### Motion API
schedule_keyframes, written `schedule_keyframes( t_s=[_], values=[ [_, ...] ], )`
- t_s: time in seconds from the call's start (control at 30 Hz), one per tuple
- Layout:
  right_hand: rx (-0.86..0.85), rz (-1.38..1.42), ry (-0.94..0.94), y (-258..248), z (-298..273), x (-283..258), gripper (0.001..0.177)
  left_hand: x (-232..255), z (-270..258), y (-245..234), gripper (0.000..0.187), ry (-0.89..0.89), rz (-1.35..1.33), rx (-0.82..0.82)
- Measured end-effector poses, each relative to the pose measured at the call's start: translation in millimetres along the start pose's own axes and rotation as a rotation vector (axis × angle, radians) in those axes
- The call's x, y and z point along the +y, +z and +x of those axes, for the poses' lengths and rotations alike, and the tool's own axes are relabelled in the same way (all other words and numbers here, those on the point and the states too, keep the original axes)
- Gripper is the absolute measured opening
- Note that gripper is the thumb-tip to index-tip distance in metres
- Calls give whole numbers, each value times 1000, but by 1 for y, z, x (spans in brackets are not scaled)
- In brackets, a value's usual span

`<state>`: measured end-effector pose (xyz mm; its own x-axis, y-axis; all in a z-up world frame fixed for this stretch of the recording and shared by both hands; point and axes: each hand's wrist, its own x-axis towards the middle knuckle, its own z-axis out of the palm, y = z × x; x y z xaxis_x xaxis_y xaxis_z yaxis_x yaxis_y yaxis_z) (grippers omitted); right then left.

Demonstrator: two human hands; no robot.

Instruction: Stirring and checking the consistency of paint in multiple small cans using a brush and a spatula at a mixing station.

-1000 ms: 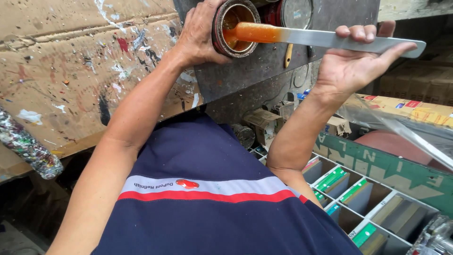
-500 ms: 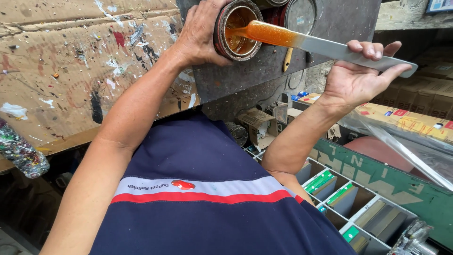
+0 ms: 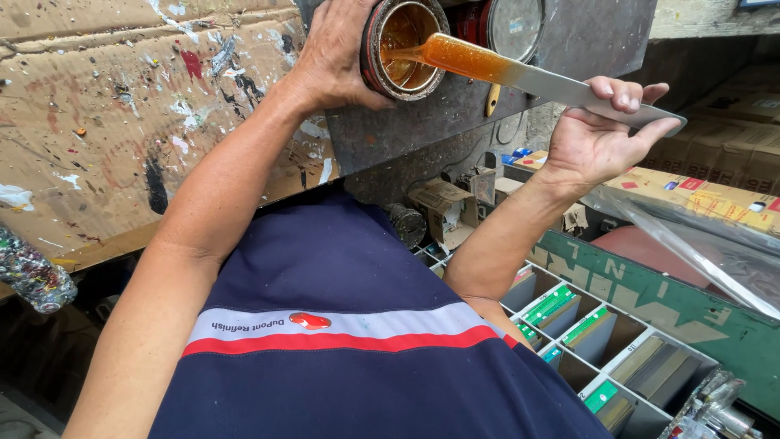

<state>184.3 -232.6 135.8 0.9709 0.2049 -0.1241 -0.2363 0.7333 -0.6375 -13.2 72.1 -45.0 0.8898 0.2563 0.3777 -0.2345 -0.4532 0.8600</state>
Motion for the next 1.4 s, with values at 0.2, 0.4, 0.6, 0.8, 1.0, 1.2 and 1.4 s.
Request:
schedule_keyframes(
  t_s=[0.2, 0.4, 0.6, 0.8, 1.0, 1.2, 1.4],
  values=[
    [-15, -15, -17, 5, -8, 1, 49, 7, 1, -4, 112, -10, 3, 12],
    [-16, -112, -148, 66, -38, 32, 56, 12, 1, -9, 114, -12, -9, -1],
    [-183, -311, -325, 116, -57, 117, 77, 17, 4, -13, 119, -22, -13, -29],
    [-501, -388, -323, 81, -44, 192, 70, 25, 8, -16, 114, -62, -5, -41],
    [-443, -423, -129, 74, -50, 175, 77, 20, 10, -13, 113, -66, -6, -31],
    [-401, -509, 170, 101, -45, 141, 81, 22, 7, -12, 113, -63, -21, -27],
    [-605, -399, -339, 101, -45, 173, 77, 28, 16, -18, 103, 14, -40, 24]
  ],
)
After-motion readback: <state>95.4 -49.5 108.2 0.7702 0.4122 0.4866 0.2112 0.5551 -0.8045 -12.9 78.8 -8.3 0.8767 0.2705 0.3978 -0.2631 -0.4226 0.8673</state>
